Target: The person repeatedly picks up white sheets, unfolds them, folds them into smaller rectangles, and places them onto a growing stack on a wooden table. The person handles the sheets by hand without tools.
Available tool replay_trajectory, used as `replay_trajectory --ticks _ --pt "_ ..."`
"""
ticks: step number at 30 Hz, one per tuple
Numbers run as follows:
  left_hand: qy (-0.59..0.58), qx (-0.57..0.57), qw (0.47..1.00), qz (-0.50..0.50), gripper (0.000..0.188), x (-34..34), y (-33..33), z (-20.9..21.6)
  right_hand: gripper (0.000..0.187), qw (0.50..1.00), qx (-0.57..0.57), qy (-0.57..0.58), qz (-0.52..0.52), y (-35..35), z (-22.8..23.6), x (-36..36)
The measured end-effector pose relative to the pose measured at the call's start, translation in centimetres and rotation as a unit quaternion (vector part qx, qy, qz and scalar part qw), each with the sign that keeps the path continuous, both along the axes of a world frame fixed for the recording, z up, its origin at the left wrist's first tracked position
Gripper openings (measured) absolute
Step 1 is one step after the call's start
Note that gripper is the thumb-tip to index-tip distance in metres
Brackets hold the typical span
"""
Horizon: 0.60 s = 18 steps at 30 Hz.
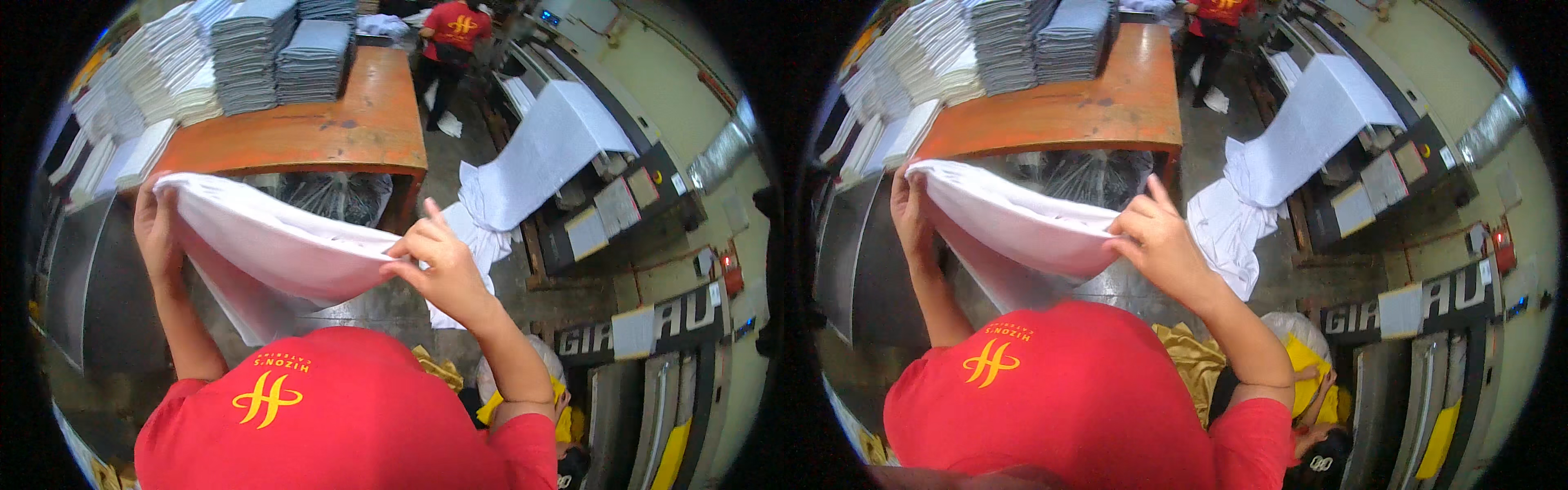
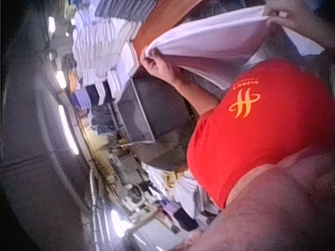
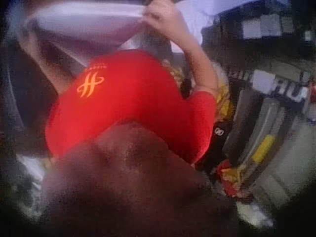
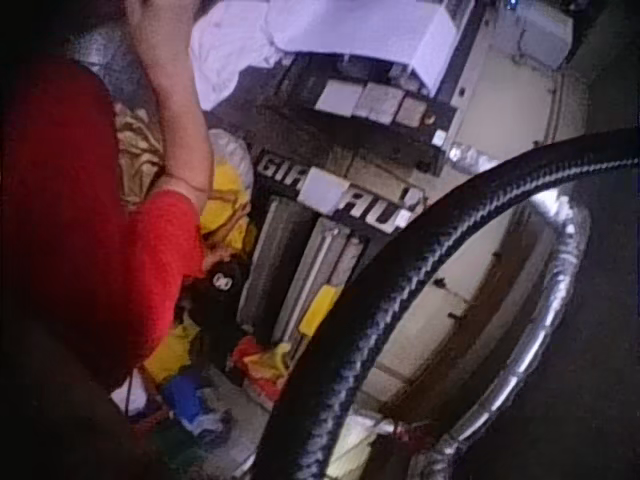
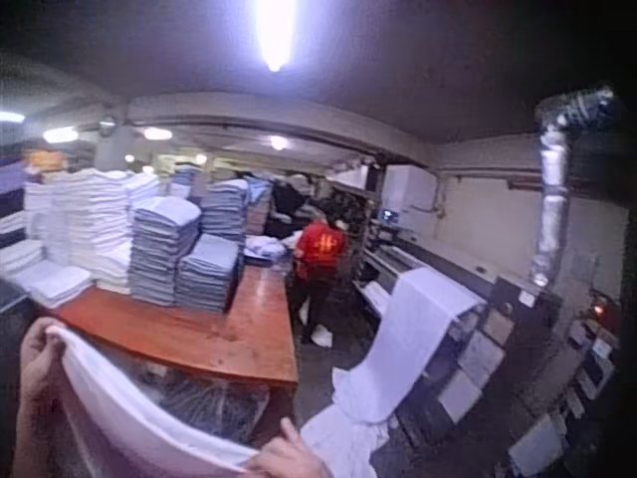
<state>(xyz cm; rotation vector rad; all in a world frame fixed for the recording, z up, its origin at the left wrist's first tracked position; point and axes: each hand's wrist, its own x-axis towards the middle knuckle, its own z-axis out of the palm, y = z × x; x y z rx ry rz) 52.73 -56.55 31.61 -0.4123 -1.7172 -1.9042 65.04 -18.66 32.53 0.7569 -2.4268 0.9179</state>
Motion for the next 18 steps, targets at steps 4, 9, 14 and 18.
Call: replay_trajectory --ticks 4,9,14,18 --pt "0.030 -0.001 0.998 0.050 0.023 -0.8 -0.1 1.2 0.016 0.995 0.091 0.046 0.003 -0.6 1.0 -1.2" --pt "0.044 0.022 0.999 0.017 0.023 -3.9 0.5 1.4 0.017 0.993 0.099 -0.045 0.056 -0.5 1.3 -4.5" --pt "0.011 0.041 0.996 0.084 0.022 -7.4 0.4 0.6 0.021 0.990 0.074 -0.016 0.120 -0.6 0.5 -7.9" --pt "0.011 0.045 0.999 0.015 0.021 -11.2 0.5 -0.6 0.028 0.992 0.034 -0.119 -0.003 -0.2 -0.3 -11.5"
